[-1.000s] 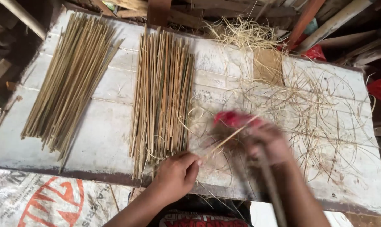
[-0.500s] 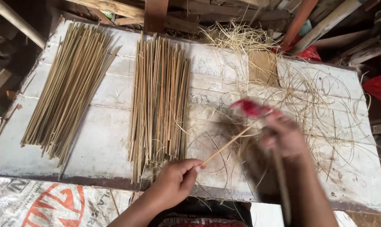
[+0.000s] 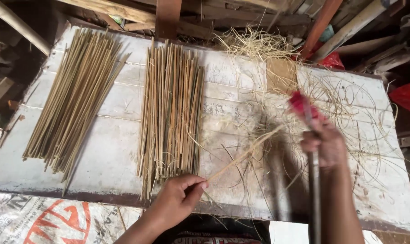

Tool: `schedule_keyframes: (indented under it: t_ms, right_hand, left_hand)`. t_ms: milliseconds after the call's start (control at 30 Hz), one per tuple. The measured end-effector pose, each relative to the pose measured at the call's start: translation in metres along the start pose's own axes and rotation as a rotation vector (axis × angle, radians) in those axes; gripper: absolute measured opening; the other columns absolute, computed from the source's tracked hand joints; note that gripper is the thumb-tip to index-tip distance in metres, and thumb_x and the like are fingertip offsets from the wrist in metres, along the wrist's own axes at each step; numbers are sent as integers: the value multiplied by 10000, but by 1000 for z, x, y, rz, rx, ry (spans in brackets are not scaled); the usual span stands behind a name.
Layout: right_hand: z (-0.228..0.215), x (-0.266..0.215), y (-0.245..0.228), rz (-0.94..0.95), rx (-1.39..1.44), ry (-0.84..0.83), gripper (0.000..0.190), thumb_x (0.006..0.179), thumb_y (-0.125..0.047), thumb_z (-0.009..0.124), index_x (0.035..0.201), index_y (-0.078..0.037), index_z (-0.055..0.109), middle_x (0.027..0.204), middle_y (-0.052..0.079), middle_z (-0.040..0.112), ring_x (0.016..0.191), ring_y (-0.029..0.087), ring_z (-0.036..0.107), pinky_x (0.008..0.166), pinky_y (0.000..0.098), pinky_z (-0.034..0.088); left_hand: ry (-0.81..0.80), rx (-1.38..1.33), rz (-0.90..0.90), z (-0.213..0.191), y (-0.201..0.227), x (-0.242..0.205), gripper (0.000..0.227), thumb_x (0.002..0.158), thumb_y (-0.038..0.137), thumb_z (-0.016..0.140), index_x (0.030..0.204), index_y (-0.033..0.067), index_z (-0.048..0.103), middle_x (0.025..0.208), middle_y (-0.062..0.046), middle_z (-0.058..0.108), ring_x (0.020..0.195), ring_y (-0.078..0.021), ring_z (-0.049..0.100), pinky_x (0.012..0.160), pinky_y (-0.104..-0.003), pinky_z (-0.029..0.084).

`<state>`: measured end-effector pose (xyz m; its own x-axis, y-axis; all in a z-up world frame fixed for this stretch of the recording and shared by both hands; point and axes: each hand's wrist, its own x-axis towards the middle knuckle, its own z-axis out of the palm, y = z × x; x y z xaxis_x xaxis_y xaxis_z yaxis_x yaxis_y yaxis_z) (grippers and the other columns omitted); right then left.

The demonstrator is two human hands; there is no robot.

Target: Stripping individual bamboo sticks using a handheld tool to remove outer layers and smooth them.

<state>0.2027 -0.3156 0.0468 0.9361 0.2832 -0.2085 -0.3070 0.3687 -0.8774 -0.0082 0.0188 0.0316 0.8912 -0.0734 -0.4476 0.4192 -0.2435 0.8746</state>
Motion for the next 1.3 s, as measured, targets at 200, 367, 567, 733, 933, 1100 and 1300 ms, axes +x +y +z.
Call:
schedule_keyframes:
  t_ms: [200, 367, 567, 733, 933, 1100, 1300]
  right_hand:
    - [80, -57, 115, 308, -121, -377, 182, 926, -124, 703, 1055, -15, 635, 596, 177, 702, 430, 232, 658, 350, 313, 493]
    - [35, -21, 63, 215, -165, 70, 225, 883, -24, 682, 1106, 2, 660, 782, 120, 687, 444, 140, 542, 370, 234, 441]
    - [73, -58, 72, 133, -184, -104, 417, 888, -119, 668, 1267, -44, 508, 966, 141, 661, 369, 129, 528, 286, 241, 411]
    - [79, -57, 95, 367, -67, -533, 340, 972, -105, 669, 1279, 18, 595, 633, 157, 699, 472, 212, 662, 426, 303, 570]
    - [27, -28, 11, 15, -222, 63, 305, 981, -132, 479, 1271, -74, 551, 1335, 117, 690, 398, -11, 315, 344, 153, 242]
    - [67, -45, 59, 101, -72, -234, 374, 917, -136, 651, 1230, 66, 615, 1310, 290, 678, 399, 153, 573, 308, 244, 386]
    - [33, -36, 41, -10, -27, -149, 249, 929, -63, 660, 1152, 42, 624, 1269, 242, 696, 399, 65, 524, 308, 196, 394]
  left_hand:
    - [257, 158, 515, 21, -2, 26, 112, 917, 105, 634, 914, 77, 743, 726, -31, 693, 470, -82, 528, 393, -246, 426]
    - [215, 108, 474, 16, -17, 13, 81, 895, 78, 653, 897, 68, 734, 759, -29, 690, 562, -91, 595, 457, -220, 520]
    - [362, 163, 535, 15, -19, 19, 85, 903, 40, 645, 871, 46, 724, 704, -29, 688, 532, -92, 601, 425, -176, 518]
    - [408, 271, 649, 23, -16, 17, 88, 908, 49, 634, 929, 68, 717, 830, -84, 761, 541, -128, 700, 441, -220, 606]
    - [331, 159, 602, 9, -35, 5, 65, 865, 78, 704, 803, 93, 712, 707, -19, 695, 579, -99, 646, 485, -221, 564]
    - [422, 313, 686, 12, -17, 17, 44, 856, 65, 711, 815, 56, 699, 717, -51, 702, 595, -132, 681, 500, -218, 587]
    - [-2, 87, 72, -16, -14, -13, 178, 914, 186, 641, 1039, 145, 762, 974, -13, 740, 827, -100, 696, 781, -234, 603]
